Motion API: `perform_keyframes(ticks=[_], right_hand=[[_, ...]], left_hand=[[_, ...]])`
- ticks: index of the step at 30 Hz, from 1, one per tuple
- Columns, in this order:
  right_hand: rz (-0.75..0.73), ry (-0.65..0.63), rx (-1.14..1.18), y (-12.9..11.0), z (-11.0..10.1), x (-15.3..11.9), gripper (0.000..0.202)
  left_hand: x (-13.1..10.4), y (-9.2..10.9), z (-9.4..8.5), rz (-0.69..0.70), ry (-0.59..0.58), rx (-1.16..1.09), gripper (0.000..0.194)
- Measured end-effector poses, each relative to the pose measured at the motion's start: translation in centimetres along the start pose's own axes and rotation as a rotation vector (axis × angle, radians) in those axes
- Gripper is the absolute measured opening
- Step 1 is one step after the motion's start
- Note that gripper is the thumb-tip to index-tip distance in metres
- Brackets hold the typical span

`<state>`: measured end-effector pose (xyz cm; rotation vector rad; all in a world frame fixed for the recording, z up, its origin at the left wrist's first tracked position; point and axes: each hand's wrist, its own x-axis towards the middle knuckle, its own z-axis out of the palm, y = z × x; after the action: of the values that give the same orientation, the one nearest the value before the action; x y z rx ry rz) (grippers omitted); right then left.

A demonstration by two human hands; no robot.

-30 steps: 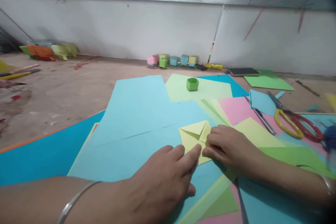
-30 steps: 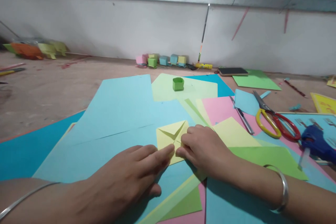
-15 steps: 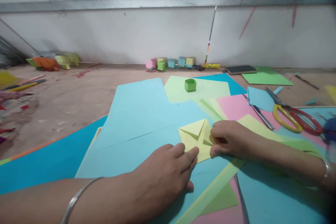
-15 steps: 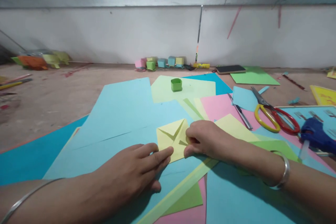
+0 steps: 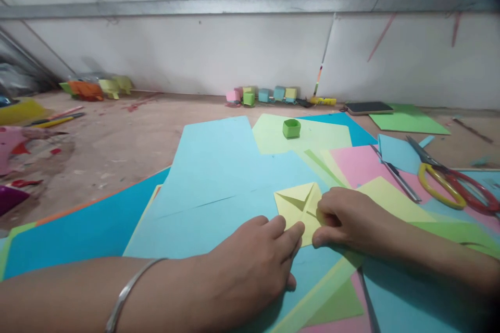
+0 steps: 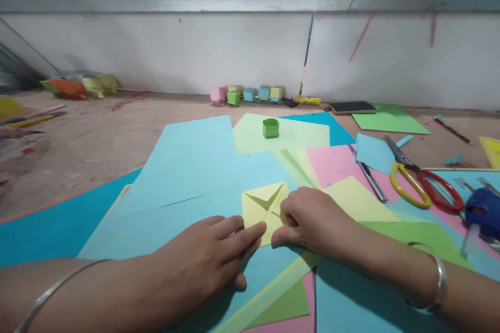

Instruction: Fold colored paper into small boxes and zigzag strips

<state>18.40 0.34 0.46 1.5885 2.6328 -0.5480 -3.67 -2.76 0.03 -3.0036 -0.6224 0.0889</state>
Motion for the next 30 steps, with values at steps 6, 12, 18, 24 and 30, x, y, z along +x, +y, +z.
perform_keyframes(ticks=[6, 12, 18, 24, 30], right_hand=[[-0.047, -0.130, 0.139, 1.8, -1.1, -0.1, 0.035], [-0.060, -0.147, 0.199, 1.8, -1.1, 0.0, 0.032], [-0.114, -0.133, 0.238, 2.5, -0.9, 0.0, 0.033], [-0.160, -0.160, 0.245, 2.6, -1.7, -0.3, 0.026], [-0.192, -0.141, 0.137, 1.8, -2.5, -1.8, 0.020]], left_hand=[[0.0, -0.2, 0.1, 0.016, 0.061, -0.027, 0.045], [0.9, -0.2, 0.0, -0.021, 0.033, -0.084, 0.032], [0.8, -0.4, 0.0, -0.013, -0.016, -0.084, 0.017], [-0.1, -1.1, 0.4, 0.079, 0.098, -0.034, 0.017], [0.0, -1.0, 0.7, 0.034, 0.260, -0.118, 0.020]])
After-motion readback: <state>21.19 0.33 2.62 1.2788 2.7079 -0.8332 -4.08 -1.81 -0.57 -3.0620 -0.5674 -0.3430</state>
